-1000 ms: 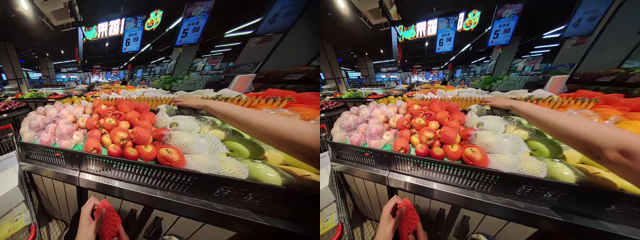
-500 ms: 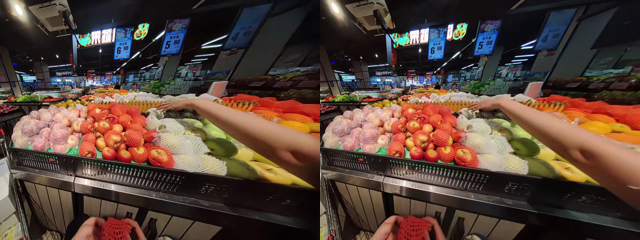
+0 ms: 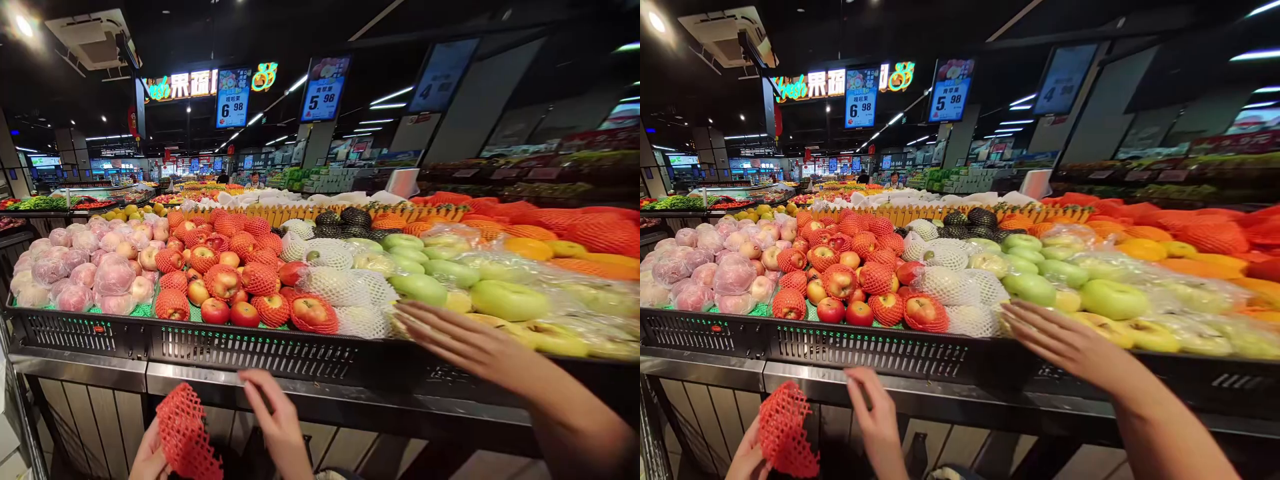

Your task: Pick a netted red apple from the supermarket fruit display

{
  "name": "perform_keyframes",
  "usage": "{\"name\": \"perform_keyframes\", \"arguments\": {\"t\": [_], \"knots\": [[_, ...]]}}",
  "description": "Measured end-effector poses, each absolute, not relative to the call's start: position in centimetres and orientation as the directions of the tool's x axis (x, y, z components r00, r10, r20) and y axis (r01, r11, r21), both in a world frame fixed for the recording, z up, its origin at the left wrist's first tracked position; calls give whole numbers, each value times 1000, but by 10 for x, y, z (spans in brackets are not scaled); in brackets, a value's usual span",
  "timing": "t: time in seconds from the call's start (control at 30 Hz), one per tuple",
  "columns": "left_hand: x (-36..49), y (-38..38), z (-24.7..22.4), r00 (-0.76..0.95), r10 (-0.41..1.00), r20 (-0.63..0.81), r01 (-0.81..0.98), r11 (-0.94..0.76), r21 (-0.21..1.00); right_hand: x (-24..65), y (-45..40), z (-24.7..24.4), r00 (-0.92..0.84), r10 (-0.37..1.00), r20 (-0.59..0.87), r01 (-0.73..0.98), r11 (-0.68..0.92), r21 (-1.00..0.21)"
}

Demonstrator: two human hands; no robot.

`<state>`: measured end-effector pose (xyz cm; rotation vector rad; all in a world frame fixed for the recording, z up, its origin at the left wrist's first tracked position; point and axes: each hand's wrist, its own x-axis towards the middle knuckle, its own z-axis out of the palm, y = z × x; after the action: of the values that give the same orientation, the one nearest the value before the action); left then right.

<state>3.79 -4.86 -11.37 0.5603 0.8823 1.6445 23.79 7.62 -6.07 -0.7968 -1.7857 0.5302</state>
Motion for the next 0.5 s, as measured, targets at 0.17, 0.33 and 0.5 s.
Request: {"name": "perform_keyframes", "arguments": {"t": [0.17,0.33,0.5], "knots": [[45,-48,-109,-429,897,-102,-639,-222,737,233,135,22,-228,730,644,751,553,-361],[58,-40,-107,-569,822,-16,-533,-354,769,208,157,60,-266,870,415,918,360,-167],[41,-32,-140,-632,775,7,-334,-281,899,202,151,71,-300,915,270,944,326,-55]]}}
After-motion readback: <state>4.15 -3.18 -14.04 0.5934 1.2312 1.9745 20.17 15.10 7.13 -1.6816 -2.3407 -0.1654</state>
